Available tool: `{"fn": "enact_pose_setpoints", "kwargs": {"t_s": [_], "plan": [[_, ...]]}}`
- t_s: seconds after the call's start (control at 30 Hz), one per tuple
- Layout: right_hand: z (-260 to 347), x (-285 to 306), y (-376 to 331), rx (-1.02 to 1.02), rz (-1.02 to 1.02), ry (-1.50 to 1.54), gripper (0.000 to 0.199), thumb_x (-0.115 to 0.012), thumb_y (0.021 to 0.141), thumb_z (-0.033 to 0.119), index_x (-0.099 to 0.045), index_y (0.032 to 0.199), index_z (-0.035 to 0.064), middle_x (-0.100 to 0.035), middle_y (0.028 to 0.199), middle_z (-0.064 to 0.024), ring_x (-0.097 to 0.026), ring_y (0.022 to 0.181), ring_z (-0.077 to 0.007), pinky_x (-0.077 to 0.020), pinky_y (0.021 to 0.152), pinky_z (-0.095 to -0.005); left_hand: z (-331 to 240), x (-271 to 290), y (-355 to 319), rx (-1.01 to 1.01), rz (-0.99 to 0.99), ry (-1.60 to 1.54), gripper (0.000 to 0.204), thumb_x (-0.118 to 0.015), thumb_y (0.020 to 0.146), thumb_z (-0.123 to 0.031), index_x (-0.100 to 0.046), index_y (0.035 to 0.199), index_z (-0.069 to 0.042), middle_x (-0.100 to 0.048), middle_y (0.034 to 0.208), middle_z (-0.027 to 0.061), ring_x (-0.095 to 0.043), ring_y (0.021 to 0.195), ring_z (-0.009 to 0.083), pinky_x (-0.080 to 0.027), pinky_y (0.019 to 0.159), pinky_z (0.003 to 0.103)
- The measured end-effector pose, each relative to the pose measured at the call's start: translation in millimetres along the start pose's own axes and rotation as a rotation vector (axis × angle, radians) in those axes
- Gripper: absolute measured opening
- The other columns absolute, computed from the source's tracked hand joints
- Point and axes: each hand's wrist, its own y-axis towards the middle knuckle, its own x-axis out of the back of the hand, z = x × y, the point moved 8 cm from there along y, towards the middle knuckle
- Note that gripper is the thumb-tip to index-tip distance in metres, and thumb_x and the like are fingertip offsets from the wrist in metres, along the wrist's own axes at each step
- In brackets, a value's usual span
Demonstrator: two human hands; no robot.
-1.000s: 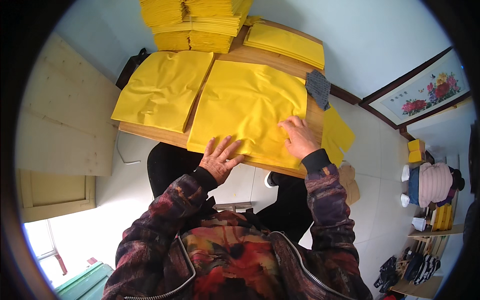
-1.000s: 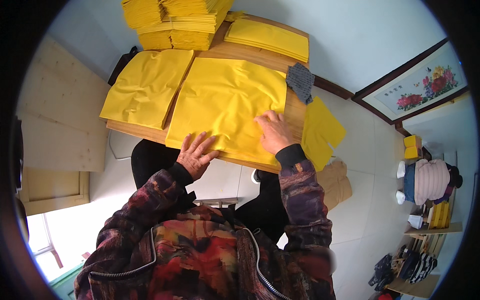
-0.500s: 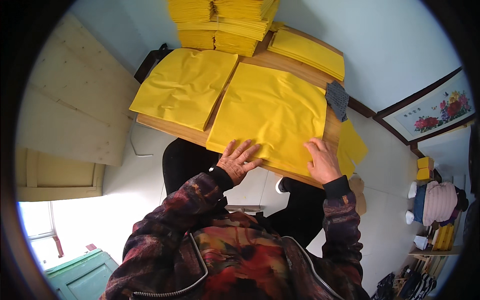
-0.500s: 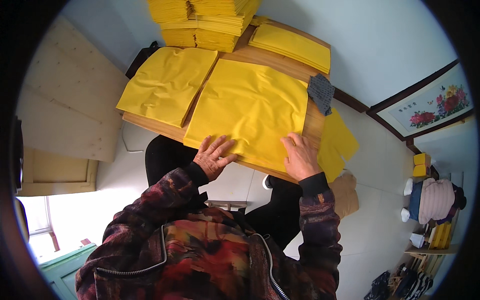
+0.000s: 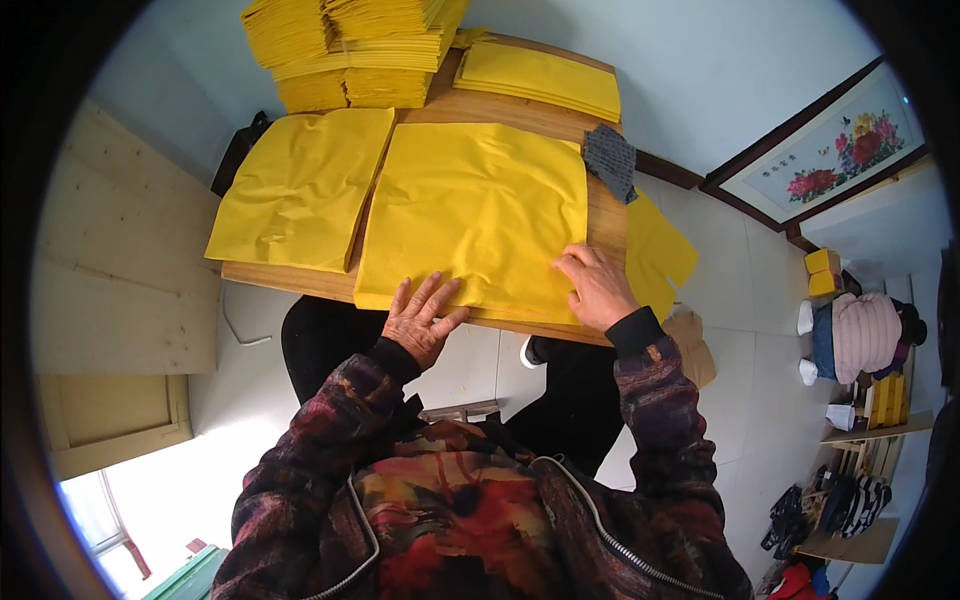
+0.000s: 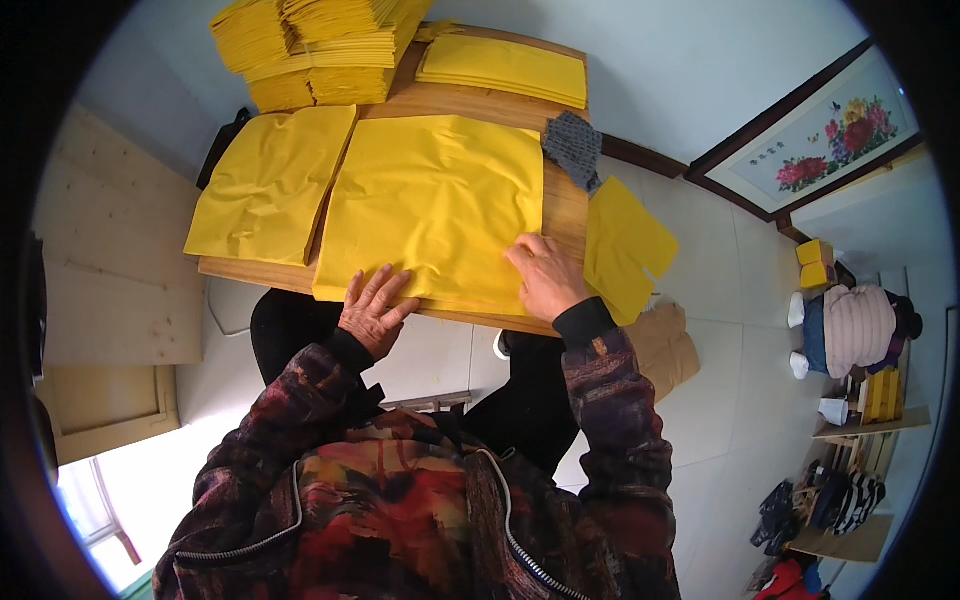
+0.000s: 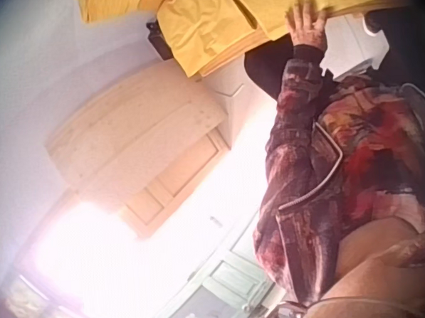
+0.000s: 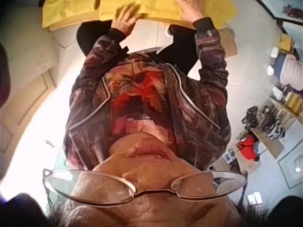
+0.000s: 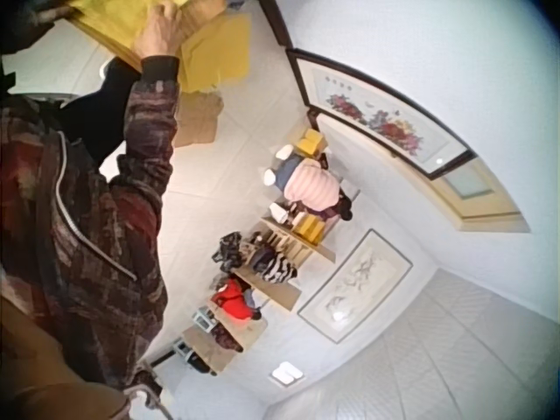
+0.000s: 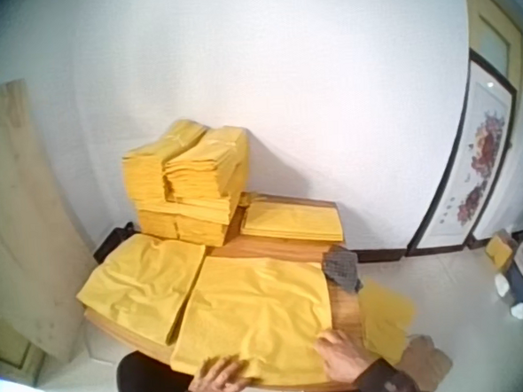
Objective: The person folds yellow padded envelopes on a wooden table, aligning edges and creasing folds by hand. They repeatedly pick up envelopes, fold them in half, and stack the finished units on the table.
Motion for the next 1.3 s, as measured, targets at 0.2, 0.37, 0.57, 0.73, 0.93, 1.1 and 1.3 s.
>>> {"fn": "enact_pose_setpoints", "kwargs": {"t_s": [0.2,0.37,0.57,0.73,0.93,1.1,1.3], "plan": [[4,-2,2,-0.003,-0.008,-0.019,0.039,-0.065,0.076,0.005,-0.06,0.115,0.0078,-0.053,0.124,-0.0075,-0.052,0.116,-0.0298,-0.0468,0.093,-0.0419,1,-1,-1,-0.01,-0.026,0.0,0.051,-0.07,0.074,-0.012,-0.056,0.121,-0.025,-0.041,0.148,0.0089,-0.035,0.139,0.0341,-0.023,0.111,0.061],[-7,18,5,-0.029,-0.121,0.153,0.033,-0.061,0.08,0.003,-0.061,0.113,0.0051,-0.057,0.119,-0.012,-0.055,0.111,-0.0338,-0.0472,0.092,-0.0405,2,-1,2,0.004,0.012,0.015,0.052,-0.073,0.071,-0.013,-0.058,0.12,-0.024,-0.04,0.149,0.0086,-0.034,0.14,0.034,-0.023,0.111,0.061],[-12,32,-24,-0.118,-0.289,0.313,0.018,-0.054,0.085,-0.001,-0.062,0.1,0.0028,-0.064,0.096,-0.0157,-0.062,0.092,-0.0359,-0.0513,0.078,-0.0393,-15,20,6,0.007,0.026,0.041,0.056,-0.077,0.071,-0.024,-0.058,0.124,-0.025,-0.035,0.151,0.0091,-0.029,0.142,0.0336,-0.018,0.113,0.061],[-2,21,-60,-0.248,-0.321,0.363,0.019,-0.053,0.079,-0.004,-0.062,0.094,0.0033,-0.061,0.091,-0.0155,-0.058,0.089,-0.0363,-0.0484,0.074,-0.0435,-46,19,30,-0.081,0.006,-0.042,0.059,-0.076,0.073,-0.035,-0.058,0.127,-0.018,-0.05,0.135,0.0052,-0.041,0.131,0.0274,-0.028,0.108,0.055],[58,-11,-79,-0.059,-0.433,0.135,0.03,-0.064,0.079,0.004,-0.063,0.109,0.0031,-0.058,0.111,-0.0088,-0.055,0.102,-0.0304,-0.0461,0.087,-0.041,-54,-7,61,-0.03,0.219,-0.123,0.064,-0.07,0.078,-0.048,-0.053,0.131,-0.015,-0.048,0.134,0.0044,-0.042,0.126,0.0253,-0.031,0.104,0.05],[57,-27,-77,-0.137,-0.417,-0.013,0.032,-0.063,0.081,0.007,-0.064,0.112,0.0058,-0.059,0.113,-0.0057,-0.056,0.102,-0.0273,-0.0459,0.089,-0.0394,-54,-5,68,-0.003,0.253,-0.101,0.071,-0.072,0.075,-0.053,-0.053,0.131,-0.014,-0.048,0.134,0.0059,-0.043,0.124,0.0278,-0.033,0.1,0.048],[58,-30,-83,-0.152,-0.427,-0.04,0.036,-0.062,0.078,0.006,-0.063,0.114,0.0055,-0.058,0.115,-0.0066,-0.056,0.104,-0.0282,-0.0453,0.09,-0.0408,-54,-7,67,0.013,0.19,-0.11,0.072,-0.072,0.075,-0.054,-0.053,0.131,-0.014,-0.048,0.135,0.0093,-0.04,0.127,0.032,-0.032,0.101,0.051]]}}
